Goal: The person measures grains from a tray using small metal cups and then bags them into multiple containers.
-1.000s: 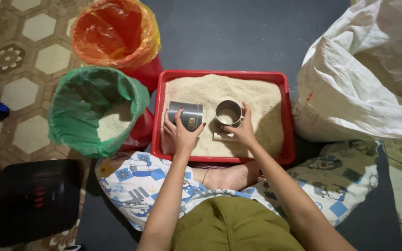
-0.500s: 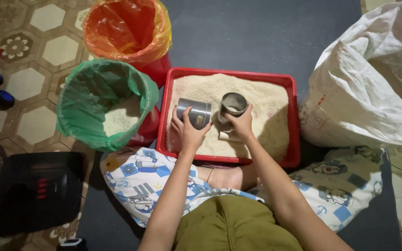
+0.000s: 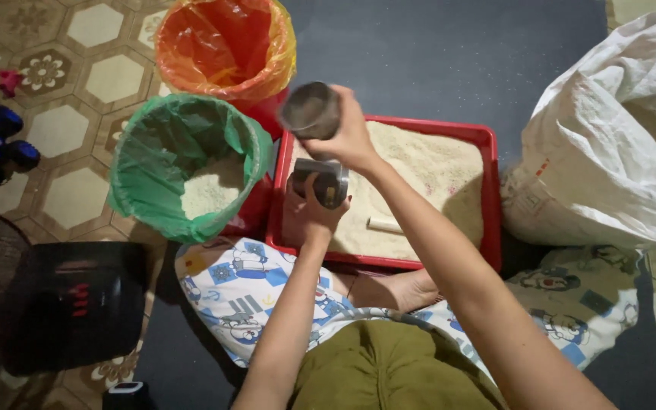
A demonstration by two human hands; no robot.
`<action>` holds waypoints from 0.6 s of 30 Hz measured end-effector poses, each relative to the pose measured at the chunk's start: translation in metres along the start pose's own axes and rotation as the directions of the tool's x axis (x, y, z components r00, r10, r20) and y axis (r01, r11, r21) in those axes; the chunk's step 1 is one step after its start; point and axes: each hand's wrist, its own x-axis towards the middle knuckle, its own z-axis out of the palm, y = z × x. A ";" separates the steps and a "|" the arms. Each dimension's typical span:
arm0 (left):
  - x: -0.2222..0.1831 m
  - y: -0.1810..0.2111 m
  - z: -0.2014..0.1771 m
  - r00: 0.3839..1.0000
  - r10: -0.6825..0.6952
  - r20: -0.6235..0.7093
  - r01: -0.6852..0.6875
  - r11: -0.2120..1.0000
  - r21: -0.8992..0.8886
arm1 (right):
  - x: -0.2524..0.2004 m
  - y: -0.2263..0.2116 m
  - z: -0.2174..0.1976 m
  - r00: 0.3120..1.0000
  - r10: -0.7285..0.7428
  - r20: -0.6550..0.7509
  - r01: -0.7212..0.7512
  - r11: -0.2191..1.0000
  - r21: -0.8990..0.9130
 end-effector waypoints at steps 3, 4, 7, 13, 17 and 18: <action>-0.002 -0.012 0.012 0.996 0.071 -0.061 -0.053 0.966 0.254 | 0.016 -0.046 0.025 0.924 -0.292 0.248 0.351 0.906 -0.238; -0.002 -0.011 0.014 0.994 0.074 -0.082 -0.050 0.964 0.259 | 0.020 -0.058 0.034 0.843 -0.353 0.407 0.515 0.748 -0.419; -0.003 -0.016 0.020 0.992 0.084 -0.092 -0.065 0.979 0.193 | 0.026 -0.084 0.061 0.669 -0.413 0.618 0.742 0.324 -0.586; 0.001 0.009 -0.005 0.995 -0.085 0.042 0.085 0.996 0.001 | 0.028 -0.078 0.116 0.369 -0.635 0.679 0.789 -0.172 -0.589; 0.001 0.011 -0.011 0.966 -0.209 0.150 0.219 0.974 -0.053 | 0.015 -0.096 0.120 0.282 -0.640 0.715 0.776 -0.286 -0.562; 0.002 0.009 -0.008 0.966 -0.209 0.149 0.219 0.974 -0.054 | 0.014 -0.095 0.120 0.281 -0.640 0.716 0.776 -0.287 -0.562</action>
